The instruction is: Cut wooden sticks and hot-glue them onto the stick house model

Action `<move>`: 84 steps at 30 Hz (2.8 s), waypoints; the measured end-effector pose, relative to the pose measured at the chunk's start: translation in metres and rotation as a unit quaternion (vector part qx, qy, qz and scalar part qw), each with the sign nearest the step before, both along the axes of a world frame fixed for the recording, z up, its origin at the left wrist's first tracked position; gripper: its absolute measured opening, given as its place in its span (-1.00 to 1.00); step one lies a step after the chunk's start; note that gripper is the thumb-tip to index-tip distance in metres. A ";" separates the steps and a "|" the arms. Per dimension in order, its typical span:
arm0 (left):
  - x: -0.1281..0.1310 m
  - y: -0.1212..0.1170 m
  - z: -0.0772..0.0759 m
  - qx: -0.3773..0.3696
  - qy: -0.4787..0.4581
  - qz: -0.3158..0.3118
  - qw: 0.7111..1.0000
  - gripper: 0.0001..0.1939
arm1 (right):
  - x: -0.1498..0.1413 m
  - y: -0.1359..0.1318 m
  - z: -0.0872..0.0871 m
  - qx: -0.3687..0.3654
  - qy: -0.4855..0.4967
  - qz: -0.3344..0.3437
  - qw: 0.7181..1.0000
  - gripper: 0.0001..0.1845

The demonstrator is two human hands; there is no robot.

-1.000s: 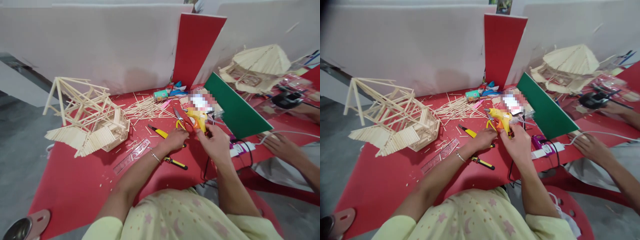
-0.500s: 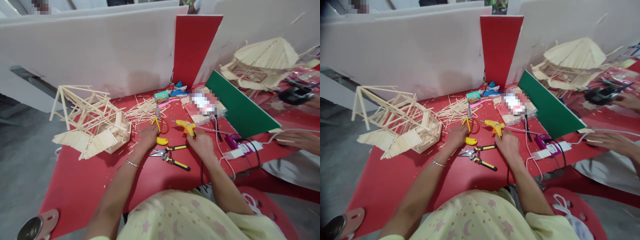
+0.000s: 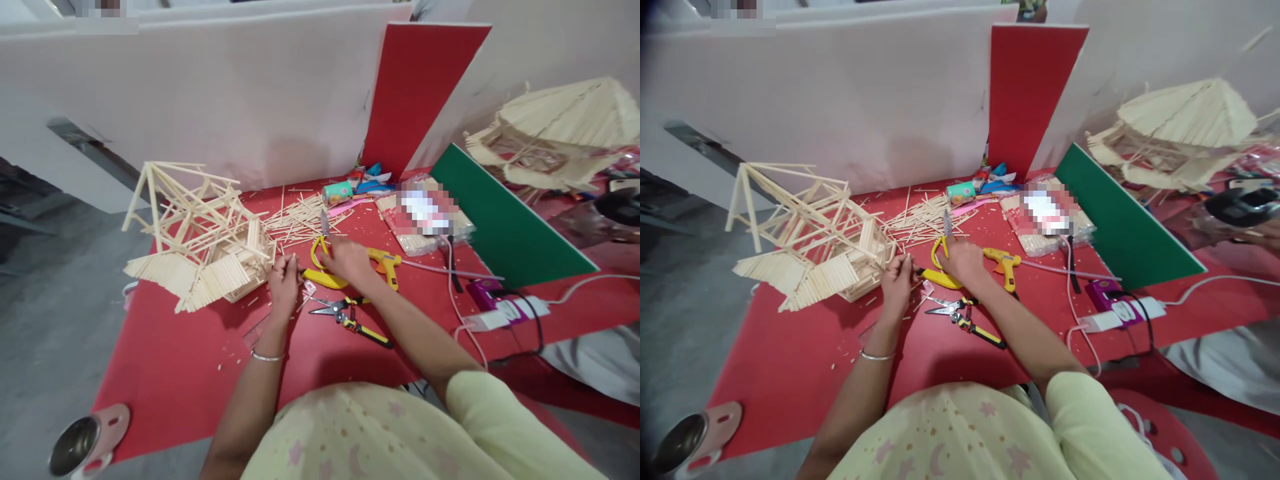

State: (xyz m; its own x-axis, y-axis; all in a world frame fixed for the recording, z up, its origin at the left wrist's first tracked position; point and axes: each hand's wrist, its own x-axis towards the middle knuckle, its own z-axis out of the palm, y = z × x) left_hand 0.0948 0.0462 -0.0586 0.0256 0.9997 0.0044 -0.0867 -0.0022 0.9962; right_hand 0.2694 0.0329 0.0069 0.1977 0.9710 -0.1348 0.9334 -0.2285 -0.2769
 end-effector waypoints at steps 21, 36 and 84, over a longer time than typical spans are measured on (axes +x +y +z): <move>-0.025 -0.053 0.038 -0.016 -0.021 -0.072 0.997 -0.73 | 0.017 -0.100 0.000 0.043 0.228 0.111 0.966 -0.29; -0.045 -0.074 0.039 0.047 0.108 -0.061 0.991 -0.80 | -0.013 -0.101 0.000 0.009 0.119 0.193 0.974 -0.37; -0.063 -0.082 0.020 -0.005 0.050 -0.042 0.998 -0.65 | -0.019 -0.089 -0.001 0.007 0.100 0.278 0.955 -0.42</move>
